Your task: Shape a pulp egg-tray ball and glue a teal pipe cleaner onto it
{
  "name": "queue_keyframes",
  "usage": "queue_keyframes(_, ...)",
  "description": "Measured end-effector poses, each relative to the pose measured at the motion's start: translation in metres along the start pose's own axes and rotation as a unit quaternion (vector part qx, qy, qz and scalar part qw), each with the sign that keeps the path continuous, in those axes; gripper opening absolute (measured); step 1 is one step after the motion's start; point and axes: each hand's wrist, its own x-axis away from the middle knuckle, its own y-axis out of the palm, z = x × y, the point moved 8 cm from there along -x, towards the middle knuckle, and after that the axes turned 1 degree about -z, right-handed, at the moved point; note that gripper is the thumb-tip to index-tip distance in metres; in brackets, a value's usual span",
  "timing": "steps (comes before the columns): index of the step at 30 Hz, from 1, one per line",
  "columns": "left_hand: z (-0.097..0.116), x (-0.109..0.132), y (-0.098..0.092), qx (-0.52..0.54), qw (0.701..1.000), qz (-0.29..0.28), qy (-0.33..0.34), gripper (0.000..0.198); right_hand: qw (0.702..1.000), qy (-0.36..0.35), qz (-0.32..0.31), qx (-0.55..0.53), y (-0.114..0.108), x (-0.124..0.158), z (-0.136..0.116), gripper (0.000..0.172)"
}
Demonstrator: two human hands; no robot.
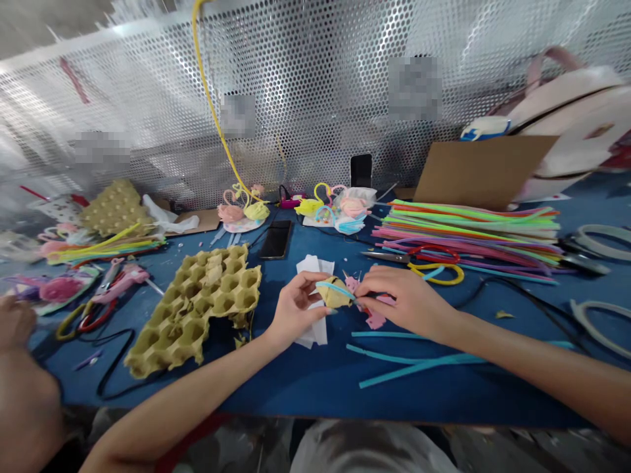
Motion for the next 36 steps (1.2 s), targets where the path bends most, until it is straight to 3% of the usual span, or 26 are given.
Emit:
queue_keyframes(13, -0.001, 0.002, 0.003, 0.018, 1.0, 0.018, -0.016, 0.054, 0.997, -0.044, 0.039, 0.043, -0.003, 0.004, -0.006, 0.008)
queue_keyframes(20, 0.003, 0.001, 0.008, -0.039, 0.999, -0.024, 0.019, 0.062, 0.996, -0.051, 0.044, 0.057, -0.004, 0.003, -0.008, 0.009)
queue_keyframes(24, 0.008, 0.002, 0.013, -0.091, 0.993, -0.061, 0.035, 0.053, 0.993, -0.071, 0.04, 0.082, -0.004, 0.002, -0.014, 0.014)
queue_keyframes(30, 0.026, 0.005, 0.019, -0.247, 0.963, -0.059, 0.087, 0.047, 0.981, -0.119, 0.031, 0.147, 0.0, 0.004, -0.024, 0.02)
queue_keyframes(36, 0.033, 0.008, 0.026, -0.364, 0.92, -0.068, 0.129, 0.046, 0.948, -0.174, 0.007, 0.265, 0.013, 0.011, -0.033, 0.024)
